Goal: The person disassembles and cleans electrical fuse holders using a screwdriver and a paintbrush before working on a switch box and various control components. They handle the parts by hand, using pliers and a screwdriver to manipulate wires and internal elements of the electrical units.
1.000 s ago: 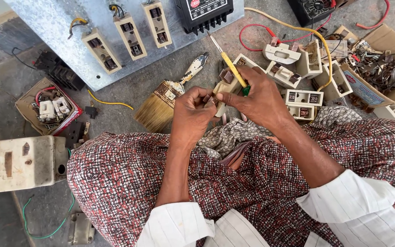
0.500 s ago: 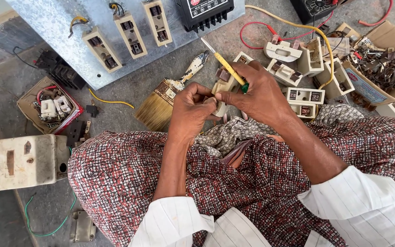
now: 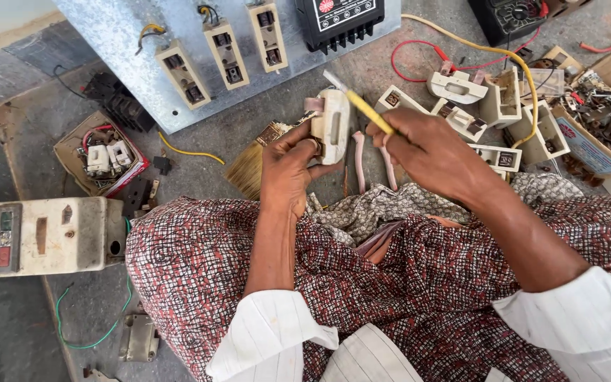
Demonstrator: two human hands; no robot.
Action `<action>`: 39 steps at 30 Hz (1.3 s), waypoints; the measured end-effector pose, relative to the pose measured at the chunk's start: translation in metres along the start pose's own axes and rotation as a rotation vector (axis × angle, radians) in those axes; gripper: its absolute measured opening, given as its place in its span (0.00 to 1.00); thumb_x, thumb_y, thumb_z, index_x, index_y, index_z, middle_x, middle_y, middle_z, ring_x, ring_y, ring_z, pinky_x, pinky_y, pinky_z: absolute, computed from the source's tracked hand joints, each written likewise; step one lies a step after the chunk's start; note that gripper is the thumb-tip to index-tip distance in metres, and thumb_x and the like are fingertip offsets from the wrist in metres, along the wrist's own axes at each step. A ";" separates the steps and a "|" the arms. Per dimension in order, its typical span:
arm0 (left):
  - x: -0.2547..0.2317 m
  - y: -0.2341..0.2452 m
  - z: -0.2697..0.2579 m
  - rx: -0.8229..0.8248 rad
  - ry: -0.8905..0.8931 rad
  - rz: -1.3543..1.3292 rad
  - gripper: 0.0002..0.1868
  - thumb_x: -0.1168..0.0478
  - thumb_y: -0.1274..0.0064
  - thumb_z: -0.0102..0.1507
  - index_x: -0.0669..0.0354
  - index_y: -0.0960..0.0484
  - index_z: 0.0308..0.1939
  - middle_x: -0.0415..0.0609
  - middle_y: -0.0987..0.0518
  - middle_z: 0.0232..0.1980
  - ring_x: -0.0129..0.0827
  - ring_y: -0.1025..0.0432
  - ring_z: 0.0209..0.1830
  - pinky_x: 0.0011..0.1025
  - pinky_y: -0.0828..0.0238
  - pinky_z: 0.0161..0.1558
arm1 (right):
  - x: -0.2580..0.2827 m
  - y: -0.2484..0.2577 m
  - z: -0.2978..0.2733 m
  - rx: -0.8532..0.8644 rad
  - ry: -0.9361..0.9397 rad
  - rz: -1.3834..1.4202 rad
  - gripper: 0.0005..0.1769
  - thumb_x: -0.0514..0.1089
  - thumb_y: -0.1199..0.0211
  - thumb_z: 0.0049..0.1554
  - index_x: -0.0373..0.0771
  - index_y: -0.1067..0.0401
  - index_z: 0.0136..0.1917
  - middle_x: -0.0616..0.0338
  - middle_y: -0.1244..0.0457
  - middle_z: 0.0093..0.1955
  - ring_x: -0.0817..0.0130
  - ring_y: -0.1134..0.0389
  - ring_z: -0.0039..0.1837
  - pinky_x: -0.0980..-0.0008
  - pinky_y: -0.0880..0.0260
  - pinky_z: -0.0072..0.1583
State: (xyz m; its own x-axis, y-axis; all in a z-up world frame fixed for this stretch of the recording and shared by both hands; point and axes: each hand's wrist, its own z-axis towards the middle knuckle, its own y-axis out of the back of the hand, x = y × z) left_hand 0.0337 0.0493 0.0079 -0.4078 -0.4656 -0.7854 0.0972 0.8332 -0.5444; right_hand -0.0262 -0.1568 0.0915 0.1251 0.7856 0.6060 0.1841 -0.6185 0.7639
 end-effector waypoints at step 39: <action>0.025 0.026 0.025 -0.281 -0.173 0.045 0.20 0.75 0.52 0.60 0.79 0.20 0.56 0.56 0.15 0.39 0.35 0.18 0.30 0.34 0.17 0.32 | 0.024 0.019 -0.013 -0.002 0.211 -0.695 0.23 0.60 0.39 0.60 0.53 0.23 0.64 0.54 0.28 0.45 0.54 0.26 0.43 0.54 0.25 0.45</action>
State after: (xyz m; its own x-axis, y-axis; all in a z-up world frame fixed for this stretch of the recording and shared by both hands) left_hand 0.0492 0.0517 -0.0332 -0.2465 -0.4497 -0.8585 -0.1525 0.8928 -0.4239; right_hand -0.0326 -0.1502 0.1239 -0.2109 0.9774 0.0102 0.1512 0.0223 0.9883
